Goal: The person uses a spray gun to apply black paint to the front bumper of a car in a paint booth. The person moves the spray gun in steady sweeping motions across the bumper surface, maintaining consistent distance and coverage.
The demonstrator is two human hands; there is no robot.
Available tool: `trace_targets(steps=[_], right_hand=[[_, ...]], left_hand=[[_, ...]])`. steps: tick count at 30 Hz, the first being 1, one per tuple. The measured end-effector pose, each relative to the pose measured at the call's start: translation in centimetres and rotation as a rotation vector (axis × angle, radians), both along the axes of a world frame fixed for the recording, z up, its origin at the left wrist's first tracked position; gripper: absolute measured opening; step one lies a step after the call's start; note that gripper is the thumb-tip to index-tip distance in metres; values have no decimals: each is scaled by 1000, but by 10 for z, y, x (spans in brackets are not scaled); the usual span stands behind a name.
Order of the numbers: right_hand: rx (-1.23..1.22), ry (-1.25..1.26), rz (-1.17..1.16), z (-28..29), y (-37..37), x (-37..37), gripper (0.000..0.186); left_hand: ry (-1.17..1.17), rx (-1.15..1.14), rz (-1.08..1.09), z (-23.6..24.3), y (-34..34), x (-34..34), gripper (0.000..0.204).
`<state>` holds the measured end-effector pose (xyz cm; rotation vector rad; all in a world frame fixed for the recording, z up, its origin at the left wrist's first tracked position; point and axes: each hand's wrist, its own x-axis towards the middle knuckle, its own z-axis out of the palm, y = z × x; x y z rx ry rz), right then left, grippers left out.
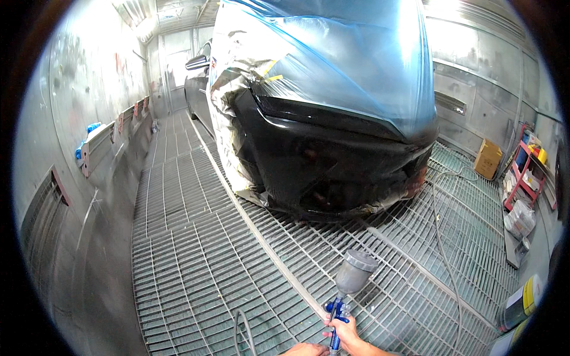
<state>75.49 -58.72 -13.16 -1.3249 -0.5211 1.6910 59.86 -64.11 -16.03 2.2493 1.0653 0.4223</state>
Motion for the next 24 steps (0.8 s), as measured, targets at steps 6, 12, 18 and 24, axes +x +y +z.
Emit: trace_targets(steps=[6, 12, 18, 24], right_hand=[[-13, -35, 25, 23, -1, 0, 36], [-10, -29, 22, 27, -3, -1, 35], [-4, -65, 15, 34, -6, -1, 40], [-17, -64, 0, 36, -5, -1, 39]], left_hand=[[16, -23, -13, 18, -1, -3, 26], [47, -7, -33, 13, -2, -4, 29], [31, 10, -32, 19, -3, -3, 28], [57, -10, -37, 27, -4, -4, 26]])
